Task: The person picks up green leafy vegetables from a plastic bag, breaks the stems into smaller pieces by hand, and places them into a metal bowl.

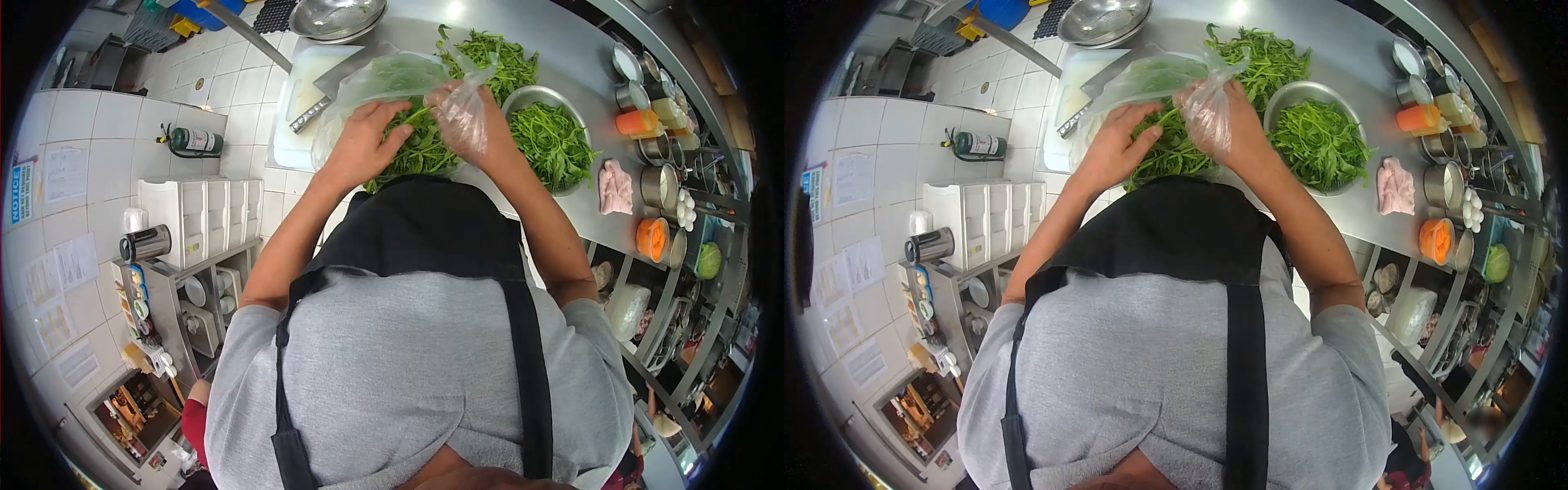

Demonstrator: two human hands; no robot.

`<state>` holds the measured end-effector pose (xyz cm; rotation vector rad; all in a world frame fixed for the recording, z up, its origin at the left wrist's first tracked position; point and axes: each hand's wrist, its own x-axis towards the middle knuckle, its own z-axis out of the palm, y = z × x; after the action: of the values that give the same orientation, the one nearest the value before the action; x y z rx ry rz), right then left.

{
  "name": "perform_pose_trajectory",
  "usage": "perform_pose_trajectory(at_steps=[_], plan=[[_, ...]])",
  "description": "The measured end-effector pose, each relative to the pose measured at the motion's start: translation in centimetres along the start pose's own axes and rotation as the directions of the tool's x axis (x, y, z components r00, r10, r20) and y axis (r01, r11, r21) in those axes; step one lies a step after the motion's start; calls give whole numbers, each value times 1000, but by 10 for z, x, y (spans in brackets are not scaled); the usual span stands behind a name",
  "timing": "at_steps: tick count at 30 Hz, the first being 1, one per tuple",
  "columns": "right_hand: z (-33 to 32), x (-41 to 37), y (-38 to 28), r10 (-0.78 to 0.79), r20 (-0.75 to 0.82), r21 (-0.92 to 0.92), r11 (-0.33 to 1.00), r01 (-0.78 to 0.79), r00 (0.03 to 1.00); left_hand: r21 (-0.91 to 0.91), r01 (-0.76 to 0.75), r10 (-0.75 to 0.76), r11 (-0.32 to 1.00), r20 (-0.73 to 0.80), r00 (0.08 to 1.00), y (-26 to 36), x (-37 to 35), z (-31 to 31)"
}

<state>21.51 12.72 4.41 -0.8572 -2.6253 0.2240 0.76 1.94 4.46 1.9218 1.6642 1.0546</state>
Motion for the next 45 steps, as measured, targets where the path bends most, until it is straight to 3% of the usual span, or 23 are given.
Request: perform_pose_trajectory(at_steps=[5, 7, 8, 10, 11, 13, 16, 23, 25, 26, 29, 31, 32, 34, 35, 37, 38, 40, 41, 42, 43, 45], plan=[[-37, 10, -12, 99, -58, 115, 989, -92, 993, -79, 99, -89, 992, 118, 989, -12, 5, -1], [-55, 12, -9, 27, -247, 314, 948, 54, 969, -528, 324, -200, 785, 279, 939, -2, 6, -12], [-60, 12, -8, 27, -248, 315, 947, 54, 968, -527, 324, -200, 785, 280, 939, 5, 7, -17], [-73, 10, -5, -19, -373, 284, 949, 134, 928, -395, 435, -339, 809, 290, 895, 24, 11, -28], [-80, 7, -6, -46, -372, 156, 982, 111, 927, -395, 431, -337, 811, 286, 897, 28, 11, -31], [-88, -2, -9, -44, -381, 143, 984, 106, 923, -311, 269, -245, 912, 113, 963, 35, 11, -34], [-92, -8, -5, -82, -426, 81, 988, 128, 901, -313, 194, -203, 930, 2, 979, 50, 12, -37], [-93, -2, -21, 19, -524, 115, 992, 49, 852, -358, 197, -197, 913, 35, 980, 54, 11, -37], [-100, -4, -24, 21, -549, 99, 994, 41, 835, -389, 119, -132, 914, -7, 991, 52, 10, -37], [-104, -7, -22, -49, -610, 60, 992, 107, 791, -388, 121, -135, 914, -8, 991, 53, 9, -38], [-115, -14, -34, -118, -688, 18, 984, 179, 717, -516, 191, -201, 835, 39, 979, 58, 9, -42], [-119, -10, -41, -175, -726, -37, 975, 217, 665, -733, 398, -337, 552, 240, 910, 61, 10, -44], [-119, -3, -39, -173, -726, -37, 976, 213, 665, -732, 399, -335, 552, 243, 910, 63, 10, -43], [-124, 12, -37, -317, -663, -150, 944, 294, 678, -803, 414, -307, 428, 302, 903, 68, 10, -43], [-134, 16, -45, -250, -560, -52, 962, 268, 790, -801, 416, -303, 430, 306, 902, 70, 9, -43], [-111, 20, -16, -318, -541, -148, 947, 284, 779, -834, 425, -255, 351, 352, 901, 73, 9, -44], [-104, 22, -6, -386, -512, -240, 922, 304, 767, -834, 424, -253, 352, 352, 901, 74, 8, -44], [-126, 20, -25, -375, -550, -198, 927, 320, 746, -818, 425, -291, 389, 329, 899, 75, 8, -44], [-138, 13, -38, -321, -456, -182, 947, 266, 830, -819, 423, -296, 387, 324, 898, 77, 7, -44], [-143, 9, -46, -259, -353, -173, 962, 209, 899, -737, 405, -306, 541, 276, 911, 81, 7, -43], [-141, 8, -47, -261, -351, -171, 962, 213, 899, -629, 381, -306, 678, 230, 924, 83, 7, -42], [-135, 3, -49, -248, -279, -149, 965, 214, 928, -593, 343, -252, 728, 234, 939, 80, 10, -41]])
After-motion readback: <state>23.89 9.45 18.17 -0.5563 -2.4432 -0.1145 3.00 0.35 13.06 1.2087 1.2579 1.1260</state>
